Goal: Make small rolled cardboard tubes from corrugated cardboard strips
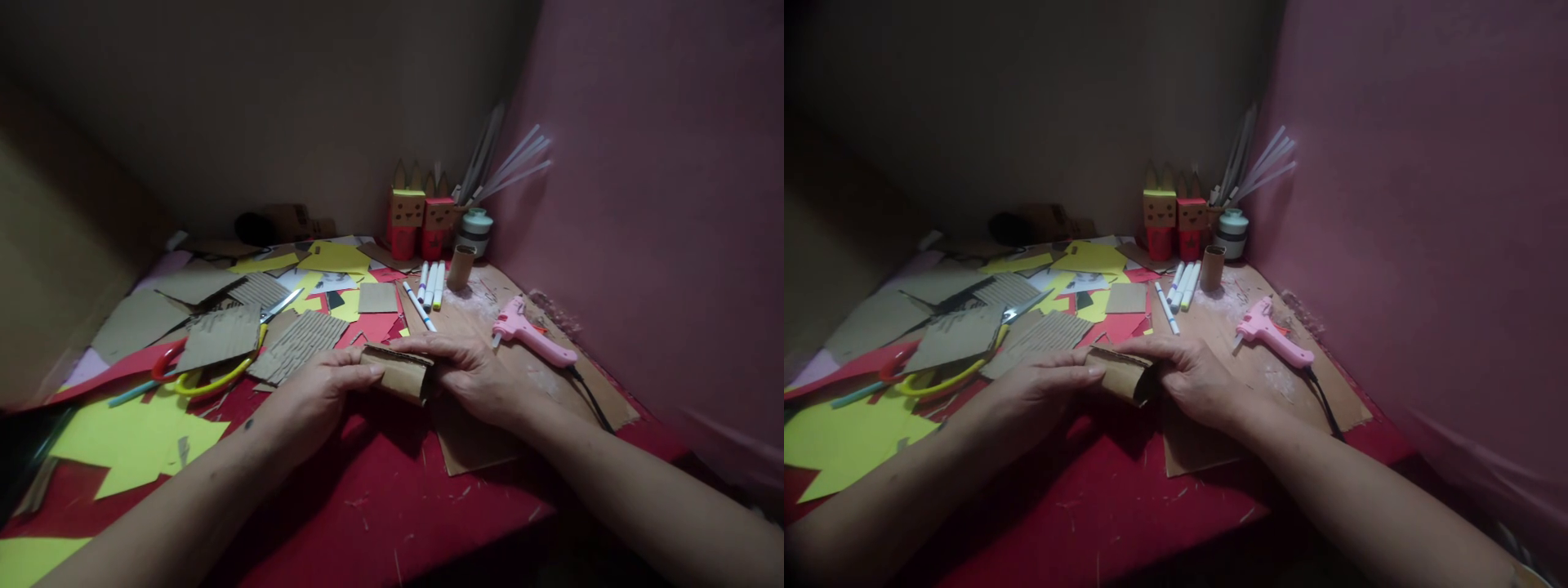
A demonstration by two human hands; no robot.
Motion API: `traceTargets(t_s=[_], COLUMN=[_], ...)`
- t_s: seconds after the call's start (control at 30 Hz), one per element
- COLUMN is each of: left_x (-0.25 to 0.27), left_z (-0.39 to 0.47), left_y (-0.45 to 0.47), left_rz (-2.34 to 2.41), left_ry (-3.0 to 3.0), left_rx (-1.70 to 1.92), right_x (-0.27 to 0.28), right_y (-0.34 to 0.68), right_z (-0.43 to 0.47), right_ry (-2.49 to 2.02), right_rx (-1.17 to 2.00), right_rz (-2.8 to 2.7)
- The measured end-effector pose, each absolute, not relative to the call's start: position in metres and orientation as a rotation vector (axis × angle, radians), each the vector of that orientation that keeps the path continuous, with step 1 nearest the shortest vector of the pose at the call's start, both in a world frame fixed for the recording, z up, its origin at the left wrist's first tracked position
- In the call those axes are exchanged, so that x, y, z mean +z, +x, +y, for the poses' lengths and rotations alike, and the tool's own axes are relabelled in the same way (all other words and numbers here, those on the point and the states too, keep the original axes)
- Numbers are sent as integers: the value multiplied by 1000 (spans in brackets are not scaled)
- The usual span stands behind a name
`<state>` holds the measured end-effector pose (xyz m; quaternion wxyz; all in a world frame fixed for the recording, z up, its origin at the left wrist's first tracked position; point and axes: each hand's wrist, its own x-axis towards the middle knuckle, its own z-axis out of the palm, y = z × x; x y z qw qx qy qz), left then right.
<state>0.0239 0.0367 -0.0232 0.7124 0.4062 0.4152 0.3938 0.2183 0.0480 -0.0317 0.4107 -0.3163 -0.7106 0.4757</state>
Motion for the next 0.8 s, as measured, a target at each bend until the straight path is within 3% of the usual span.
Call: traceTargets(t_s=[0.8], left_x=[-38], left_z=[48], left_y=[23], left_rz=[794], left_ry=[979], left_rx=[971], right_x=[-40], right_y=[226], right_z=[52], right_ry=[-666], right_rx=[684], right_rz=[-2116])
